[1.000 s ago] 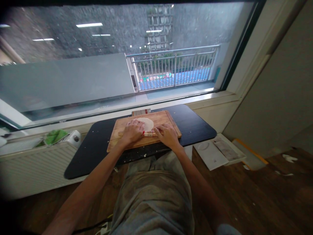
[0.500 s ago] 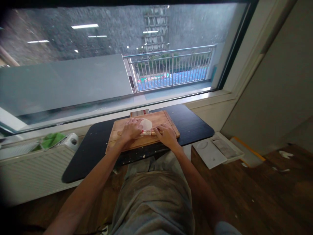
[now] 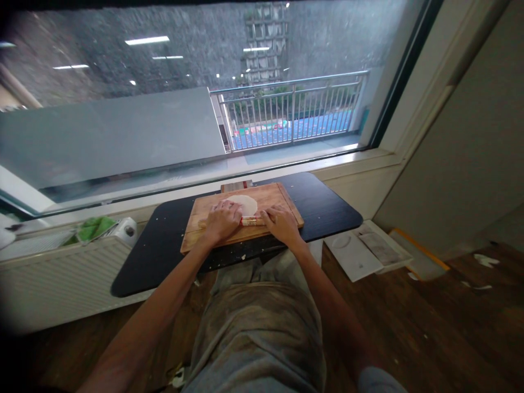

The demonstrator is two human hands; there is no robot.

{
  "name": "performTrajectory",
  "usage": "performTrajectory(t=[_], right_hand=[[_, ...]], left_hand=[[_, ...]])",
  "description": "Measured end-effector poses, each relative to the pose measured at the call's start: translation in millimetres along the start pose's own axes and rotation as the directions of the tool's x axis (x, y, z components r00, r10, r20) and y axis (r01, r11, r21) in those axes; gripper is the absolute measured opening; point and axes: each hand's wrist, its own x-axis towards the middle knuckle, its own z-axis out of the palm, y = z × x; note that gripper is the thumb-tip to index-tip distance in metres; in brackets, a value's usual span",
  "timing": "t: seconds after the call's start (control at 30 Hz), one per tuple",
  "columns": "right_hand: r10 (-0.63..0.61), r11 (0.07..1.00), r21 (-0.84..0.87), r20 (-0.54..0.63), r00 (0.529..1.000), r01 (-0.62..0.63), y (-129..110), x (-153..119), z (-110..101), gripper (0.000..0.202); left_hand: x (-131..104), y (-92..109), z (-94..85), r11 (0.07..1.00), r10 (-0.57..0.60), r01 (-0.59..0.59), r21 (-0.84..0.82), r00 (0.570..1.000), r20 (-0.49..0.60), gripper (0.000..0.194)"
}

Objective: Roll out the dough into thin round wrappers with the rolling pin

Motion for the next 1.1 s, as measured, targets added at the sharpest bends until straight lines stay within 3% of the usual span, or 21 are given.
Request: performTrajectory(t=[0.23,0.53,0.87,1.1], right_hand=[[-0.015,1.000,-0.016,0.000,1.000,0.015,3,-1,0,0.036],[-0.023,1.000,0.010,0.003,1.000,0.023,2,-1,-1,0.034],[-0.019,1.000,-0.008,-0.003,1.000,0.019,4,-2,-1,0.038],[-0.030,1.000,-0.005,0.009,1.000,0.030,4,-2,0,0.040]], left_hand=[[18,-2,-1.6,0.999,0.021,-0.022,0.024,0.998,0.060,0.045],[-12,5,2.2,1.000,-0.001,0.000,-0.009,0.999,-0.046,0.045],[8,2,-0.1,1.000,-0.003,0.003,0.004,1.000,0.011,0.044],[-13,7,3.0,0.999,-0.017,0.016,-0.034,0.999,-0.041,0.042]])
